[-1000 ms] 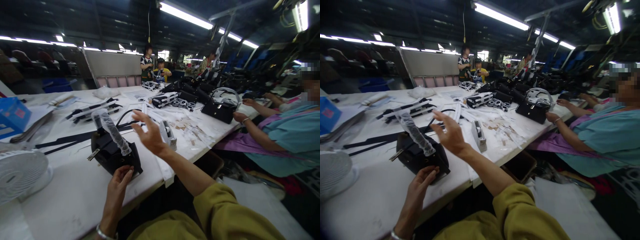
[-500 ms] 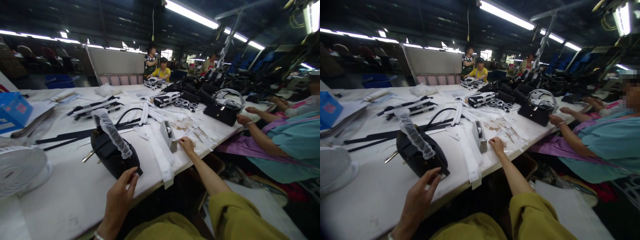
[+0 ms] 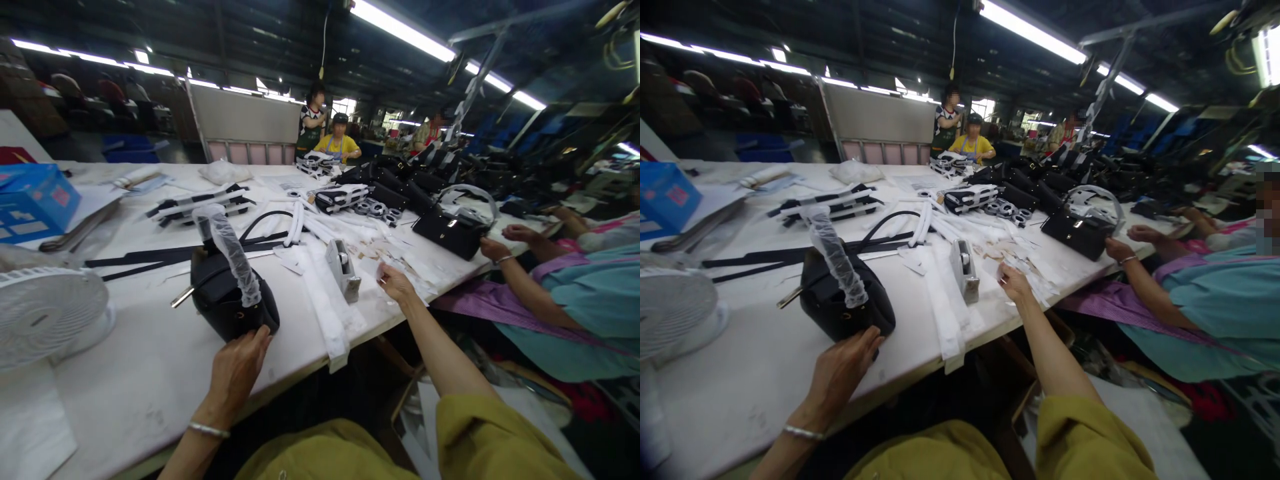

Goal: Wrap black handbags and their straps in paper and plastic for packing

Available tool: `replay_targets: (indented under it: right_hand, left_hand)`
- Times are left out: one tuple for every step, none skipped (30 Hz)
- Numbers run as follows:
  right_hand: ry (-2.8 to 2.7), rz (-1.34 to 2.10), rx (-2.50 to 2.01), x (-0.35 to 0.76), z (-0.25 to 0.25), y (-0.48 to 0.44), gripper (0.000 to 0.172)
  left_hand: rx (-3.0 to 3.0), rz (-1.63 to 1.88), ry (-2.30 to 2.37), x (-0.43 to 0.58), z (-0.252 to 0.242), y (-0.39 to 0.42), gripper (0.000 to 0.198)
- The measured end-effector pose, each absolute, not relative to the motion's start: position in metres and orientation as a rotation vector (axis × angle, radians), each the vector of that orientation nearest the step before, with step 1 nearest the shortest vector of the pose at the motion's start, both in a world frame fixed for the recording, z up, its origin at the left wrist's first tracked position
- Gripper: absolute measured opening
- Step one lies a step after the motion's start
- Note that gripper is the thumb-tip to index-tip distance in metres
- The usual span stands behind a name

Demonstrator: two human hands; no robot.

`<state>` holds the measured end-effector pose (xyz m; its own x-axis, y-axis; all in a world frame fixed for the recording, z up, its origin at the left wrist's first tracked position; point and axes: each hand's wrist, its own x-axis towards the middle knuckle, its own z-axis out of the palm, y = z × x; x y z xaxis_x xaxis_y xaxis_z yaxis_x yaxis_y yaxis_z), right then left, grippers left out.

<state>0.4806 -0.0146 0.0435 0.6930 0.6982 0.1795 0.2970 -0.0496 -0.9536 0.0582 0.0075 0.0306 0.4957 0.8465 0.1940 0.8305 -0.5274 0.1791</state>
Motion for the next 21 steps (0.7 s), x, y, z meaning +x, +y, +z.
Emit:
replay_targets:
  right_hand:
    - [-0.826,0.438,-1.59,0.473,0.051,-0.018,0.033]
    - [-0.825,0.506,-1.529,0.463,0.057,-0.023,0.033]
    - [-0.817,0.605,-1.452,0.451,0.064,-0.028,0.033]
    - [-0.812,0.732,-1.367,0.437,0.07,-0.033,0.033]
    - [-0.81,0.89,-1.281,0.421,0.076,-0.039,0.033]
    - [-0.821,1.07,-1.211,0.403,0.081,-0.044,0.033]
    - [-0.865,1.24,-1.187,0.385,0.086,-0.048,0.033]
    - [-0.94,1.378,-1.21,0.365,0.089,-0.051,0.033]
    - [-1.045,1.467,-1.27,0.346,0.092,-0.052,0.032]
    - [-1.157,1.511,-1.337,0.327,0.094,-0.053,0.032]
    - [-1.256,1.524,-1.386,0.309,0.095,-0.053,0.032]
    - [-1.331,1.524,-1.405,0.293,0.096,-0.051,0.032]
    - [-1.378,1.52,-1.398,0.279,0.097,-0.049,0.032]
    - [-1.396,1.519,-1.371,0.268,0.097,-0.047,0.033]
    - [-1.395,1.525,-1.333,0.259,0.097,-0.045,0.033]
    - [-1.388,1.542,-1.29,0.253,0.098,-0.042,0.034]
    - [-1.383,1.561,-1.249,0.249,0.098,-0.04,0.035]
    - [-1.385,1.577,-1.214,0.246,0.098,-0.038,0.038]
    - [-1.396,1.587,-1.185,0.244,0.098,-0.037,0.041]
    - [-1.411,1.584,-1.168,0.243,0.098,-0.036,0.043]
    - [-1.425,1.565,-1.168,0.241,0.097,-0.035,0.04]
  left_hand:
    - [2.613,0.334,1.508,0.055,0.034,0.008,0.026]
    - [2.554,0.268,1.502,0.051,0.038,0.009,0.025]
    - [2.492,0.218,1.47,0.048,0.042,0.008,0.023]
    - [2.427,0.196,1.406,0.046,0.047,0.006,0.022]
    - [2.355,0.222,1.322,0.045,0.052,0.003,0.022]
    - [2.277,0.306,1.227,0.045,0.057,-0.002,0.022]
    - [2.192,0.429,1.135,0.046,0.062,-0.009,0.022]
    - [2.102,0.578,1.054,0.048,0.067,-0.016,0.022]
    - [2.021,0.73,0.988,0.052,0.071,-0.023,0.024]
    - [1.96,0.84,0.932,0.056,0.074,-0.03,0.031]
    - [1.913,0.891,0.892,0.061,0.075,-0.035,0.042]
    - [1.866,0.902,0.871,0.065,0.076,-0.04,0.051]
    - [1.81,0.885,0.871,0.068,0.074,-0.043,0.052]
    - [1.741,0.86,0.891,0.07,0.072,-0.045,0.043]
    - [1.662,0.844,0.922,0.07,0.069,-0.045,0.03]
    - [1.582,0.841,0.956,0.069,0.066,-0.045,0.018]
    - [1.51,0.85,0.987,0.066,0.063,-0.044,0.015]
    - [1.453,0.865,1.007,0.062,0.06,-0.043,0.019]
    - [1.413,0.879,1.016,0.058,0.058,-0.042,0.021]
    - [1.392,0.888,1.016,0.054,0.057,-0.042,0.023]
    - [1.382,0.892,1.013,0.051,0.055,-0.041,0.022]
